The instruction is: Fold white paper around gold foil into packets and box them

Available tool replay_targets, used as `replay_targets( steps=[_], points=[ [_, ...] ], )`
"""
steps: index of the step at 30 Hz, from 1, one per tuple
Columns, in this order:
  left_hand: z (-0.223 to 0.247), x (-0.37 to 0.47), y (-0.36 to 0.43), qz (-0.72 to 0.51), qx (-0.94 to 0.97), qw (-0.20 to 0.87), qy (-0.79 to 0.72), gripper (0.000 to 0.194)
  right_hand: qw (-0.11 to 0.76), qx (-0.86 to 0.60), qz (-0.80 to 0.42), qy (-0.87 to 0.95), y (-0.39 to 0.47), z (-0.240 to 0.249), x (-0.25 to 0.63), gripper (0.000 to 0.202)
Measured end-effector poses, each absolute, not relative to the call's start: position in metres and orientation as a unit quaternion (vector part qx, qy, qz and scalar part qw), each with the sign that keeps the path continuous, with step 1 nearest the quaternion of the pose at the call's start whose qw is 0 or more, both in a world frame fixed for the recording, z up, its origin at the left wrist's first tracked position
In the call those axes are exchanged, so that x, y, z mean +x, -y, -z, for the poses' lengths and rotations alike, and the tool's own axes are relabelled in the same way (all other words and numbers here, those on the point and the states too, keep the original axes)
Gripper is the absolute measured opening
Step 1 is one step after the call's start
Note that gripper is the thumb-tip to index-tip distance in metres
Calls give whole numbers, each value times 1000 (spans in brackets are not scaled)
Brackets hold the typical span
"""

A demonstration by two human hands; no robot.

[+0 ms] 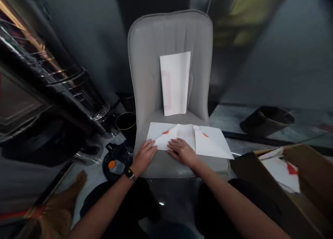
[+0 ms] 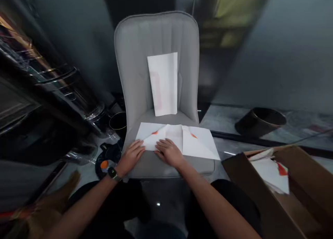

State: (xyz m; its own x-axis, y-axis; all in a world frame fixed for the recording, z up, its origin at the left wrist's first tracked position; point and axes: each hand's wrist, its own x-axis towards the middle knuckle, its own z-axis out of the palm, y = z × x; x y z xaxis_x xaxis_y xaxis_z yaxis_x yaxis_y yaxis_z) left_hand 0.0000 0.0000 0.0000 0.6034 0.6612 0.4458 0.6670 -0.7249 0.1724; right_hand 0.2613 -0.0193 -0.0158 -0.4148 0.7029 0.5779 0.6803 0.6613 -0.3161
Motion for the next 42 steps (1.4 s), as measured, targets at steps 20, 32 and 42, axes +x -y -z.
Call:
replay_targets(
  steps=[20, 32, 42],
  points=[
    [-36, 9, 13, 55, -905, -88, 412, 32, 355, -369, -54, 857, 23, 14, 263, 21],
    [-19, 5, 33, 116, -891, -40, 438, 35, 361, -368, -89, 852, 25, 13, 264, 25],
    [-32, 3, 56, 54, -865, -17, 498, 51, 385, -373, -99, 838, 23, 15, 260, 20]
  ],
)
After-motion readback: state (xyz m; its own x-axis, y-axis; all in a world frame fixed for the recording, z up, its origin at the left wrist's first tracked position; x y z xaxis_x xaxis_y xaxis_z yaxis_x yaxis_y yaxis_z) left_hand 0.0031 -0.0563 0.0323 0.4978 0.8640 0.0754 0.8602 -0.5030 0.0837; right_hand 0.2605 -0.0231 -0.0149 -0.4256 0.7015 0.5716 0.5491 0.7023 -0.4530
